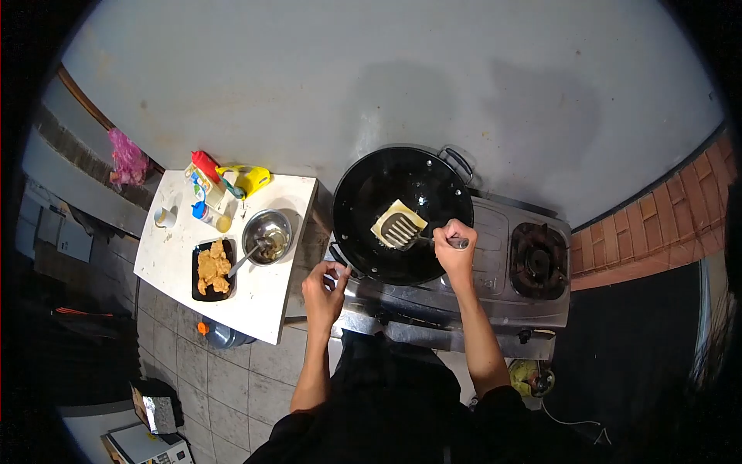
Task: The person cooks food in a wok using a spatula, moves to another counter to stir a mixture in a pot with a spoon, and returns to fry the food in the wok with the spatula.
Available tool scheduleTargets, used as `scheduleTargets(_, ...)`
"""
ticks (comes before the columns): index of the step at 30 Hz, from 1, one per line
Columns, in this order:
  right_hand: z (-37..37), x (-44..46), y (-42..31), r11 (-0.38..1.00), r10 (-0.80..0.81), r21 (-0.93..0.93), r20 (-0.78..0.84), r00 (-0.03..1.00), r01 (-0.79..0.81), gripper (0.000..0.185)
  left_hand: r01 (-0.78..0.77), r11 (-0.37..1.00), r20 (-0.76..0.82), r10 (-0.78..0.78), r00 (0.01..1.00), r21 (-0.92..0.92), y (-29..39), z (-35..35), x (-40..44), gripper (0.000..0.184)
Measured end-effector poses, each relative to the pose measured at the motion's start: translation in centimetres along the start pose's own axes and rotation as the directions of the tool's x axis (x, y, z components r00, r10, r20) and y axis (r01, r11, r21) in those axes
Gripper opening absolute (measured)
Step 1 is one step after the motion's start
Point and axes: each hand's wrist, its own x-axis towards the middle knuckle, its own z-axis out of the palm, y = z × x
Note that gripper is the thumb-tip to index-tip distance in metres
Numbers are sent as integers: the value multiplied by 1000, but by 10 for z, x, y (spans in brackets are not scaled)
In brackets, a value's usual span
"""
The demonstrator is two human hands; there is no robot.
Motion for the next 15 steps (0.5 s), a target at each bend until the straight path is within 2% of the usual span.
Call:
scheduleTargets(10,-4,1,0,998,-56,-1,48,997,56,32,-33,999,-3,33,999,-22,1,0,1,13)
scheduleTargets(15,-4,0,-2,1000,-29,-9,52,998,30,31,49,999,43,-49,998,-9,6,-4,0,14)
